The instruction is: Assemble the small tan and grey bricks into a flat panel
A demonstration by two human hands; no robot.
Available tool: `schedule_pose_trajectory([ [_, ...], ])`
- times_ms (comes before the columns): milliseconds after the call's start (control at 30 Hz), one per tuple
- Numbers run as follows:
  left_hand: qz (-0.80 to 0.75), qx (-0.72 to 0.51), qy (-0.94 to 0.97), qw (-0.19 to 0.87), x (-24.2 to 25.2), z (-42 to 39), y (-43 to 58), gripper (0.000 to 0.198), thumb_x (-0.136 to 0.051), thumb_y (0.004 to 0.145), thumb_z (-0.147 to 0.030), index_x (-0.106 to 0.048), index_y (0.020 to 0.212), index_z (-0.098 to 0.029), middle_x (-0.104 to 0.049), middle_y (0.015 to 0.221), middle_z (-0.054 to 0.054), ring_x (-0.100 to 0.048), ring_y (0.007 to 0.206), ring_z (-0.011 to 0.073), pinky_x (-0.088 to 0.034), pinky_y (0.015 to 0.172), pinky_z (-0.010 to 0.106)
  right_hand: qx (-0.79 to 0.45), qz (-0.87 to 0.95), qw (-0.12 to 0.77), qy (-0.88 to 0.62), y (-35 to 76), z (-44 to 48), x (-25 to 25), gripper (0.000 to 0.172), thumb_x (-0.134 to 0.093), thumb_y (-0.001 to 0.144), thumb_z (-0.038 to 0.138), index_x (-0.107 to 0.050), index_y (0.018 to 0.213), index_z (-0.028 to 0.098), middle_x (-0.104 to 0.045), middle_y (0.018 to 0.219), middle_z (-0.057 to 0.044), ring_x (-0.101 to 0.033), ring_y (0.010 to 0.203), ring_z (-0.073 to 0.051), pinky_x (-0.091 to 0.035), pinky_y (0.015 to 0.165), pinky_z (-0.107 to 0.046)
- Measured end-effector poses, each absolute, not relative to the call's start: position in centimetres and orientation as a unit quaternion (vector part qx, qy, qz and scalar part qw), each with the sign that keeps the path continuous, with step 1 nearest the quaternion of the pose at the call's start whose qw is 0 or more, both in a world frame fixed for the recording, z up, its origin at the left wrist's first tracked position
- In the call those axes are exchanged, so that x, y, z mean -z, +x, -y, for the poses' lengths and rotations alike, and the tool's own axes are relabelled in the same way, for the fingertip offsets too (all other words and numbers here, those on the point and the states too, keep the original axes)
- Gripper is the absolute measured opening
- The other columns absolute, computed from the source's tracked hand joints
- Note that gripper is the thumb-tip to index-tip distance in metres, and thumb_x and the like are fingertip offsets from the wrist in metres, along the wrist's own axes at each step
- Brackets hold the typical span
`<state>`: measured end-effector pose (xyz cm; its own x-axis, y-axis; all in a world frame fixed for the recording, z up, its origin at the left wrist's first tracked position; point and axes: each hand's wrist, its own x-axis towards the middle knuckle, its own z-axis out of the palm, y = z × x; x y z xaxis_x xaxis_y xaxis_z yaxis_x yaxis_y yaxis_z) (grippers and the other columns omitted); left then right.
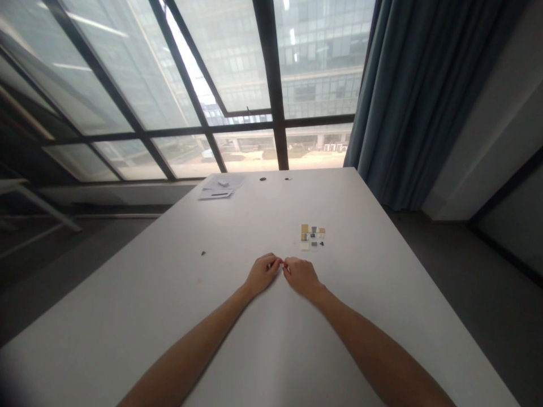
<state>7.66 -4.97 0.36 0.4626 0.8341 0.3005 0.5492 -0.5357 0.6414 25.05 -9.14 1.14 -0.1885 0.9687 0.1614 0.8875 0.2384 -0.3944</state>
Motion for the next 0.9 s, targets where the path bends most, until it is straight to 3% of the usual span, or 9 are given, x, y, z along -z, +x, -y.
schedule_pose_trajectory([
  [900,-0.414,-0.304,0.824,0.238,-0.8,5.15,7.73,0.03,-0.049,0.095,-0.024,-0.076,0.082,-0.019,-0.065,0.076,0.003,-0.055,0.07,0.0138,-0.039,0.067,0.026,-0.11,0.763,0.202,-0.605,25.3,8.99,-0.94,0.018,-0.05,0.096,0.025,-0.065,0.087,0.021,-0.071,0.084,-0.003,-0.061,0.074,-0.015,-0.03,0.066,-0.026],
])
